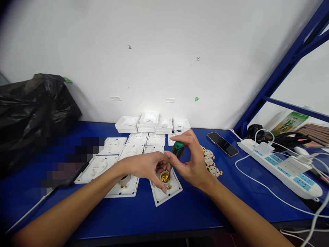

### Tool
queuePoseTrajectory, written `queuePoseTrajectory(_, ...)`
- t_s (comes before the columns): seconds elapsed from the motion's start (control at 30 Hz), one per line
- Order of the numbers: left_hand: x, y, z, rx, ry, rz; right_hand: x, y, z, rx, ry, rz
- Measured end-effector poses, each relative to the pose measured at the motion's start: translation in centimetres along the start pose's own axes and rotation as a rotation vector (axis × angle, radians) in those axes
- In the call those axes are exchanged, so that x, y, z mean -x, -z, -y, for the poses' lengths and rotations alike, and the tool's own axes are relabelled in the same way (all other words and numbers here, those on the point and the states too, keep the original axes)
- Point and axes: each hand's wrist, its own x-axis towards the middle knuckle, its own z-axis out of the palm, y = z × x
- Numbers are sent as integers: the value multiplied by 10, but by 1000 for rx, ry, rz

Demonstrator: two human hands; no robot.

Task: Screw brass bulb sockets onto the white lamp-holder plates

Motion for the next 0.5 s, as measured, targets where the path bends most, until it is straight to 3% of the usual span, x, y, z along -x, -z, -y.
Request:
queuePoseTrajectory(0.07,0,0,0,0,3,0,0,0,-1,16,33,-12)
queuePoseTrajectory(0.23,0,0,2,-31,50,-12,0,3,3,-18,-11,137)
queuePoseTrajectory(0.4,0,0,2,-21,24,-19,0,2,1,10,-9,87)
queuePoseTrajectory(0.5,0,0,1,-22,37,-11,2,3,1,-14,-22,149)
